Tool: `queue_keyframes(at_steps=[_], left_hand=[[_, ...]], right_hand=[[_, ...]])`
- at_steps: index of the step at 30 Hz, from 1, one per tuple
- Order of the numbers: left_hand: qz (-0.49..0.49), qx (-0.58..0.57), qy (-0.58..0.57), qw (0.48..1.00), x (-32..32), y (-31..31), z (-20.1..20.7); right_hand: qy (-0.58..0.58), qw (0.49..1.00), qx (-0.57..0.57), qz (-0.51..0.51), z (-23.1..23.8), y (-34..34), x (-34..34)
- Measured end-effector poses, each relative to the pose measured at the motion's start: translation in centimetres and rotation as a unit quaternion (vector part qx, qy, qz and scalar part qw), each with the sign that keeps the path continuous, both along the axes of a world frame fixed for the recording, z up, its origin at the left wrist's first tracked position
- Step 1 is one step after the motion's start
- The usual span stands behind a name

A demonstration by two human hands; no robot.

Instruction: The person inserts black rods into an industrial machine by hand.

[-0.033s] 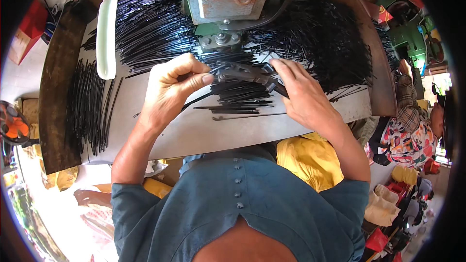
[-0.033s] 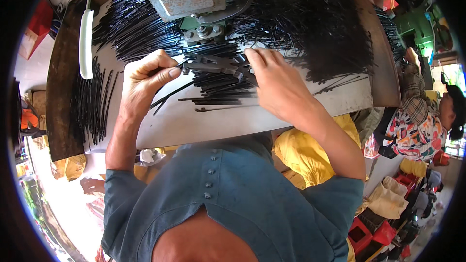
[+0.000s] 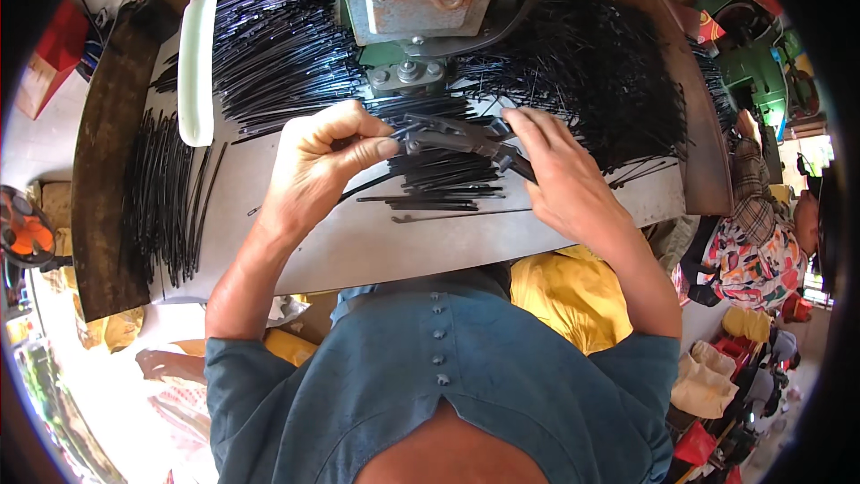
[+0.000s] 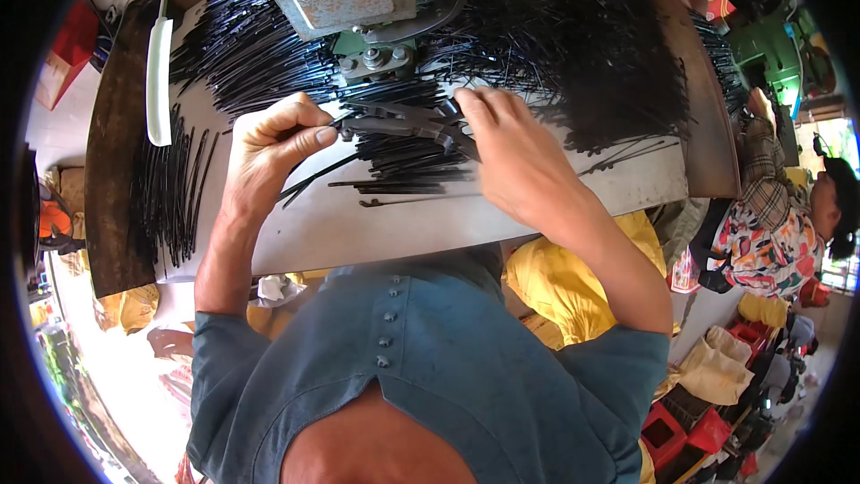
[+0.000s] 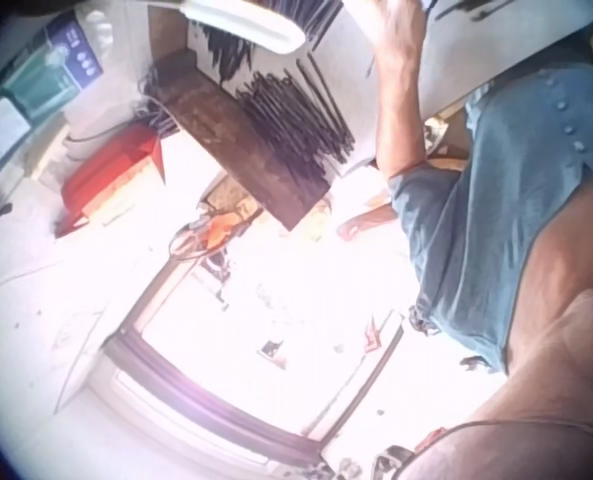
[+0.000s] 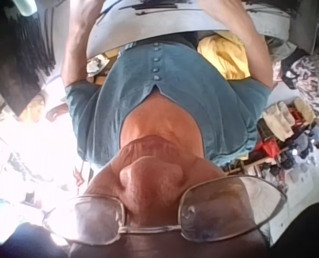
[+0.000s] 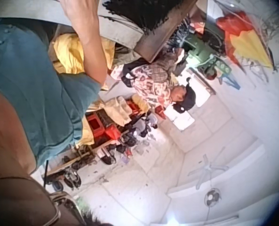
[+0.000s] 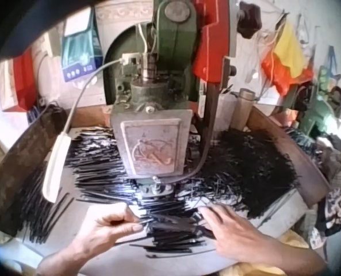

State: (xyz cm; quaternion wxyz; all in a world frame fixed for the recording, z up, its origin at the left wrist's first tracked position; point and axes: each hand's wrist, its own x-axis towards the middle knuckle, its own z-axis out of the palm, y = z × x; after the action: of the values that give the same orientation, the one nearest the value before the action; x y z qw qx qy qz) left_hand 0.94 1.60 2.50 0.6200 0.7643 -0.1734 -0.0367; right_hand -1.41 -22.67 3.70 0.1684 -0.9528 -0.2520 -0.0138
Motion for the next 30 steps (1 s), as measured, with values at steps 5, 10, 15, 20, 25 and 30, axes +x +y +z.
queue_keyframes(at_steps=[5,10,15,20,25,30], left_hand=[[0.018,0.194,-0.143,0.97,0.6,-1.4,0.6],[0.06,0.081,0.001,0.995,0.9,-0.1,0.5],[0.051,0.0,0.131,0.99,2.4,1.7,-0.1],[-0.034,-0.069,0.225,0.971,3.1,1.7,-1.3],[-0.125,-0.193,0.271,0.935,3.0,-1.9,-1.0],[-0.162,-0.214,0.332,0.904,2.8,-1.4,-0.7]], right_hand=[[0.136,0.988,0.022,-0.076,0.1,-1.8,-2.5],[0.188,0.981,-0.015,-0.035,0.8,-6.4,-4.9],[0.176,0.971,-0.068,-0.149,-1.4,-16.0,-7.0],[0.073,0.966,-0.089,-0.23,-4.1,-21.6,-4.5],[0.025,0.893,-0.323,-0.312,-5.4,-19.4,-1.5],[-0.054,0.971,-0.006,-0.231,-3.3,-9.4,0.3]])
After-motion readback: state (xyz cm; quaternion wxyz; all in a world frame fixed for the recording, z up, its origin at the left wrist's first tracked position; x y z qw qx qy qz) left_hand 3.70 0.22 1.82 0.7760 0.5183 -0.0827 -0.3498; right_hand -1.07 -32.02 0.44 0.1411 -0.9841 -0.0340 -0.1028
